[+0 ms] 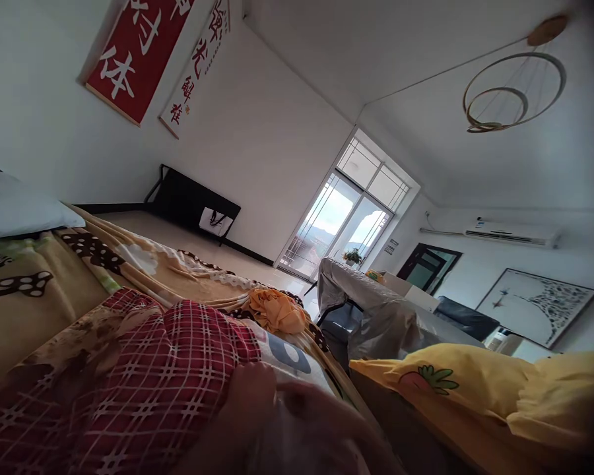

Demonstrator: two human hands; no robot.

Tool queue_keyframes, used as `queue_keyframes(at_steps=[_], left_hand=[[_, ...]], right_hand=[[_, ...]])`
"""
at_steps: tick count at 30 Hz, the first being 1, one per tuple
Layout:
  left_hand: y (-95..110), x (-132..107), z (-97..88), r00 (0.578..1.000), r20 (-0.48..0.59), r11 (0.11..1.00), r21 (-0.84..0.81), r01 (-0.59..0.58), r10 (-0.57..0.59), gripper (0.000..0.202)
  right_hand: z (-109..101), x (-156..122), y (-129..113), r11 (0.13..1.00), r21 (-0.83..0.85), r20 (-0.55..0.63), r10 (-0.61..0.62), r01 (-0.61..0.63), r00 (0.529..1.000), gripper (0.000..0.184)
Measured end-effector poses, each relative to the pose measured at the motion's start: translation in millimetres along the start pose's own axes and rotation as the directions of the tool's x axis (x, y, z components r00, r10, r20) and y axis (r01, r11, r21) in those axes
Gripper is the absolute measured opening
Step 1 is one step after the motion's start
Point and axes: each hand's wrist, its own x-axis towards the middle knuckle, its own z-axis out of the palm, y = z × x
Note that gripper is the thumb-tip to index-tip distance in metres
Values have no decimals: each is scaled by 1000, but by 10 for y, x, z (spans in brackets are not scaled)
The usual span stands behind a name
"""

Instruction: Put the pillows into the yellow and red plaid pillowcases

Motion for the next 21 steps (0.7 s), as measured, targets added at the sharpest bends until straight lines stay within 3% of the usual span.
queue_keyframes(at_steps=[2, 5, 10, 13, 16, 19, 21], left_hand=[[-27, -31, -10, 1000, 0, 1000, 8, 18, -18, 28], [-27, -54, -41, 999, -12, 998, 17, 54, -53, 32], [-1, -87, -161, 998, 25, 998, 40, 51, -52, 34], [15, -133, -238, 998, 62, 998, 52, 19, -23, 34], [-5, -162, -263, 997, 61, 998, 52, 34, -37, 37], [-92, -139, -242, 994, -50, 994, 47, 96, -94, 43], [-164, -108, -239, 973, -172, 986, 32, 163, -155, 45]], right_hand=[[-209, 101, 198, 998, 54, 34, 25, -26, 999, 44], [-323, 334, 537, 985, 16, -53, 170, -169, 984, 54], [39, 704, 830, 969, 10, 23, 245, -245, 969, 56], [273, 802, 798, 959, 49, 29, 278, -279, 960, 52], [342, 766, 669, 952, 51, -18, 303, -302, 953, 39], [267, 611, 446, 957, -5, -115, 286, -289, 951, 24], [185, 469, 250, 969, -100, -225, 201, -228, 953, 17]])
